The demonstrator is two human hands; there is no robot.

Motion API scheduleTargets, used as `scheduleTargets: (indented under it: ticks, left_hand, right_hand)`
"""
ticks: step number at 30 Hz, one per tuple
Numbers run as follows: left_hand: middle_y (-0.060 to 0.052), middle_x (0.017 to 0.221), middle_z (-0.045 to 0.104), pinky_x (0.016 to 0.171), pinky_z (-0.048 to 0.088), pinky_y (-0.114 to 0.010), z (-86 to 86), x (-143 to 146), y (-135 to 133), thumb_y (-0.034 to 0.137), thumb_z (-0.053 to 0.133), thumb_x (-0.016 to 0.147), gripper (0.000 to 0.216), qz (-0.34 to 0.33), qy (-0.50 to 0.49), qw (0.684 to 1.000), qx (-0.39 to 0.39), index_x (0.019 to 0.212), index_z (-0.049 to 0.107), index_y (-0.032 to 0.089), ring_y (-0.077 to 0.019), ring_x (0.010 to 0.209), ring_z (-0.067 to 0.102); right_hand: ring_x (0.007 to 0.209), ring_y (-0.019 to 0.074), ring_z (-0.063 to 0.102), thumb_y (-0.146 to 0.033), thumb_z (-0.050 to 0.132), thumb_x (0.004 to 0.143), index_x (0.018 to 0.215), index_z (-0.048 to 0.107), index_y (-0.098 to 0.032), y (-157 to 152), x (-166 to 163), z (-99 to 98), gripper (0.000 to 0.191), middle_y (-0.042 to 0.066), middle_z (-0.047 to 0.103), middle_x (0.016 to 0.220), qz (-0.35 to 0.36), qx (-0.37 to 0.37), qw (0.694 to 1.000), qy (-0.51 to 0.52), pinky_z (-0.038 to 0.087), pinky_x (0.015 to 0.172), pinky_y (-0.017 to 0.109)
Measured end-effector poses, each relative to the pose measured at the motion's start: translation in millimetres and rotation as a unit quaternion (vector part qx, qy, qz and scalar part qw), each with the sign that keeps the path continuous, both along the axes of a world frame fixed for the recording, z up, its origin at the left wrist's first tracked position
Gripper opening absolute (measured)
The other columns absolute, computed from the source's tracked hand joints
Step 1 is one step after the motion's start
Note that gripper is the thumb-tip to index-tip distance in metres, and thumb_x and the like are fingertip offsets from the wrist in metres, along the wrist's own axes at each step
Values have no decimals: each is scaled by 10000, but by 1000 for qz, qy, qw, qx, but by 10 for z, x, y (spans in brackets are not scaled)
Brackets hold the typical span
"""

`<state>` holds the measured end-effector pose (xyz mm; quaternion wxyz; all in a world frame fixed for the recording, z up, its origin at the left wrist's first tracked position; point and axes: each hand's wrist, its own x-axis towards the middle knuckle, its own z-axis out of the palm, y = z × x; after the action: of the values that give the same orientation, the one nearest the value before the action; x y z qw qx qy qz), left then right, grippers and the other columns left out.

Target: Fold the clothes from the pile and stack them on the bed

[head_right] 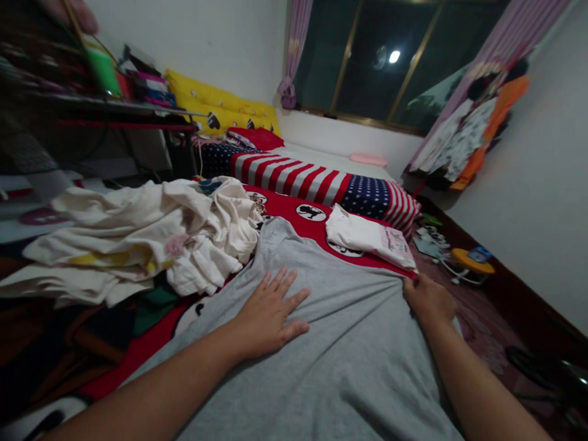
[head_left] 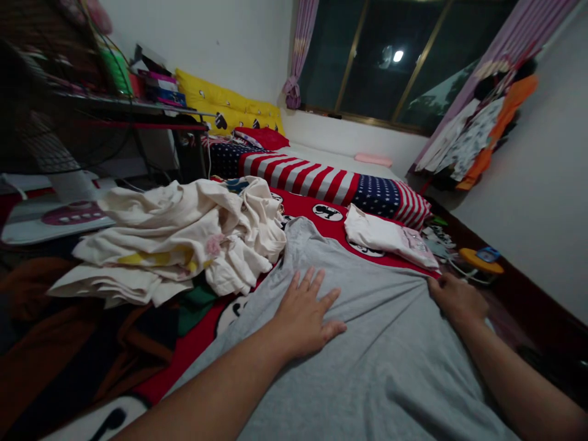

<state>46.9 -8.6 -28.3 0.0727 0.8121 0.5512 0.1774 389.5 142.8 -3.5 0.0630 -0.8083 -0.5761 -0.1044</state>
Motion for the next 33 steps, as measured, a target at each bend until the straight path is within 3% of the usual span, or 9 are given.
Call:
scheduleTargets:
  ticks: [6,10,13,15,17,20,24,29,33]
  left_hand:
    - [-96,1564,197,1135,84,-570,48,-7,-25,670,335,874,654,-10,-9,1000,-5,1424,393,321,-332,1444,74]
    - [-109,1513,331,1123,145,-549,87,-10,-29,633,396,878,600,-14,-57,998,19,1351,505,281,-342,1419,192]
    - [-82,1166,659,1012,363,-404,178,-77,7,485,389,939,419,2,-131,991,24,1040,705,227,-262,1177,536]
    - [-58,900,708,846,443,-307,267,-175,44,377,349,967,420,73,-174,981,47,863,714,198,-196,916,636]
    - [-61,854,693,763,444,-279,353,-301,78,316,363,959,380,177,-184,962,98,818,690,182,-182,830,636]
    - [-74,944,676,754,441,-282,437,-471,107,275,483,898,211,265,-145,943,142,852,668,185,-203,882,631]
    - [-124,967,675,745,469,-334,446,-543,110,302,610,817,238,311,-73,945,65,1005,654,161,-271,896,646]
    - [-108,984,678,824,475,-321,377,-356,68,172,526,833,241,151,-37,987,44,1020,678,180,-242,953,639]
    - [-110,1007,669,774,492,-311,357,-139,-13,165,519,815,276,-3,-5,998,56,1035,687,168,-234,896,642]
  right_hand:
    - [1086,422,585,-183,595,733,1067,674,-90,73,-494,486,355,274,628,1128,24,-105,993,-40,442,838,550]
    - [1082,332,596,-209,589,727,1089,642,-136,-105,-1336,623,373,195,635,1159,152,-13,987,51,469,846,432]
    - [844,241,666,-274,592,715,974,640,-154,-422,-1986,411,289,105,697,906,272,14,883,382,515,676,323]
    - [719,202,656,-306,620,663,946,608,-167,-633,-2272,189,316,58,678,816,284,-9,784,553,501,555,280]
    - [647,167,626,-312,666,595,897,589,-172,-780,-2406,-13,342,24,649,742,274,6,726,631,480,514,251]
    - [630,144,612,-353,686,584,880,585,-167,-860,-2418,-188,364,11,639,714,266,48,695,666,484,541,244]
    - [622,141,614,-409,670,642,901,595,-147,-869,-2386,-215,376,23,647,719,290,54,697,654,489,556,250]
    - [663,157,619,-499,626,715,1031,579,-150,-934,-2431,-135,474,74,662,913,317,86,714,619,479,520,255]
    - [613,139,571,-370,750,576,951,640,-173,-900,-2347,-64,438,47,678,870,289,134,733,601,470,536,258]
